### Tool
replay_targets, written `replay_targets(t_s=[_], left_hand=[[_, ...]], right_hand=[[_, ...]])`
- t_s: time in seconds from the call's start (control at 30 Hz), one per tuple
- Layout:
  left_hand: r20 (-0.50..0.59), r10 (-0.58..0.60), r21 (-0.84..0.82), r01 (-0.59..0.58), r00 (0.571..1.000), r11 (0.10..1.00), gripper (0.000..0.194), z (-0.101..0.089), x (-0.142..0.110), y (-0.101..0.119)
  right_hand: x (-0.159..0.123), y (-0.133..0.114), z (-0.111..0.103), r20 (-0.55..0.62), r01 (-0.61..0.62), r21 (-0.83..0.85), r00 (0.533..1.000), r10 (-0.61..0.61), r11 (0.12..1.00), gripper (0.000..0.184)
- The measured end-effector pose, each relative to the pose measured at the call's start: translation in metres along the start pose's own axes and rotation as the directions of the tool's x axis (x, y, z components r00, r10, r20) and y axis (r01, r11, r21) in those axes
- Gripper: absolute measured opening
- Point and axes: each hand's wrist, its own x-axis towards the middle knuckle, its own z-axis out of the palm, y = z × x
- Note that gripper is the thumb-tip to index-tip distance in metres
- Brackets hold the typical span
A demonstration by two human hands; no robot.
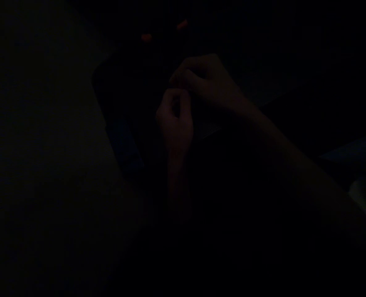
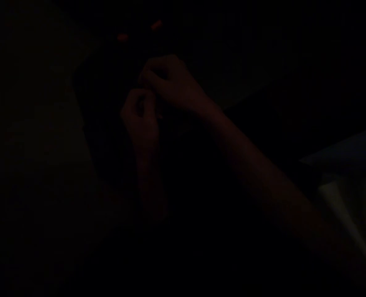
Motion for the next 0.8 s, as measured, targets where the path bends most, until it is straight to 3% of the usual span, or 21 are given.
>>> replay_targets(t_s=[0.43, 0.8], left_hand=[[0.008, -0.029, 0.024, 0.028, 1.000, 0.999, 0.032, -0.0001, 0.0001, -0.0015], [0.020, -0.124, -0.002, 0.124, 0.992, 0.992, 0.025, -0.0005, 0.0003, 0.0029]], right_hand=[[-0.0007, -0.0009, 0.0005, -0.005, -0.018, 0.015, 1.000, 0.018, 1.000, 0.024], [0.0018, 0.0029, 0.0018, -0.025, -0.035, 0.051, 0.999, 0.036, 0.998, 0.018]])
